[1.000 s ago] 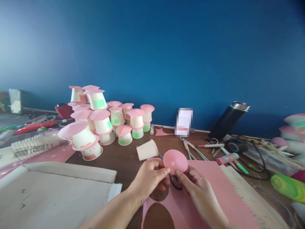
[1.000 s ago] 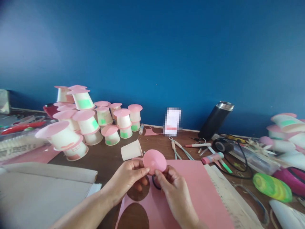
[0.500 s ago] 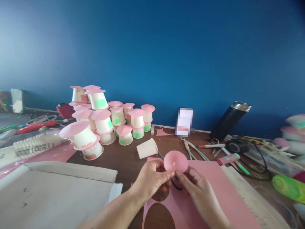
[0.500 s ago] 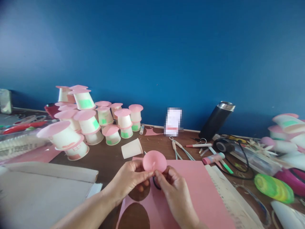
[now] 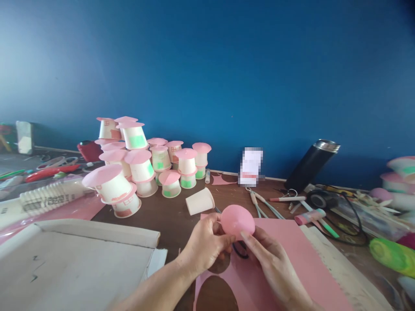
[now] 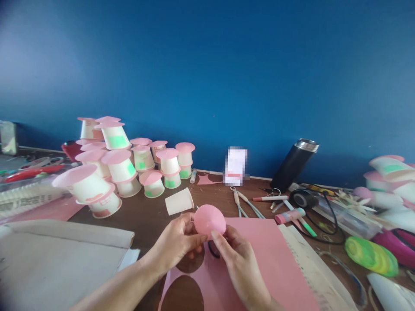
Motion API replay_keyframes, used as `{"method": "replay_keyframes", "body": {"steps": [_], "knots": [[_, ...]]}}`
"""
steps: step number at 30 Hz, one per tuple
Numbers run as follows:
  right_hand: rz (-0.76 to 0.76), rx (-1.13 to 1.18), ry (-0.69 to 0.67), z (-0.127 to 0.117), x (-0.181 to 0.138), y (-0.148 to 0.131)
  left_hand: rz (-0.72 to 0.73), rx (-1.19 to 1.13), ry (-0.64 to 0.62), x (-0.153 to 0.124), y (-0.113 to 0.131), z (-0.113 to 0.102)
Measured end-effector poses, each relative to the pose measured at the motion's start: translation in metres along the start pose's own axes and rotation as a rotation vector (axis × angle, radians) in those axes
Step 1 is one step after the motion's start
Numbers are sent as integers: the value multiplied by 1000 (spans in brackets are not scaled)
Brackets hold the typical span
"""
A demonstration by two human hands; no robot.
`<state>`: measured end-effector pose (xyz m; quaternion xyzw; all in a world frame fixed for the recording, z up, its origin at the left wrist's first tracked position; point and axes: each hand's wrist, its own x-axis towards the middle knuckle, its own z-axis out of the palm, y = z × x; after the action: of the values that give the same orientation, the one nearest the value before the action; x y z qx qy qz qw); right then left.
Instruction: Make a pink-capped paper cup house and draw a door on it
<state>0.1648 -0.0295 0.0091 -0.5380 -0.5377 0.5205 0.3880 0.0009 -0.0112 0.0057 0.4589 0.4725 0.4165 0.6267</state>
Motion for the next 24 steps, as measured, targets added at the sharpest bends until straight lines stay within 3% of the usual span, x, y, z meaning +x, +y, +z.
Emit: {"method": "replay_keyframes", "body": {"steps": [6, 19, 24], "knots": [[36, -35, 50, -1, 0, 1, 8, 14, -69, -2, -1, 1], [20, -17, -7, -3, 1, 10, 19, 40, -98, -3, -3, 0], [35, 7, 59, 4, -2, 1, -10, 45, -88, -5, 0, 2]]}}
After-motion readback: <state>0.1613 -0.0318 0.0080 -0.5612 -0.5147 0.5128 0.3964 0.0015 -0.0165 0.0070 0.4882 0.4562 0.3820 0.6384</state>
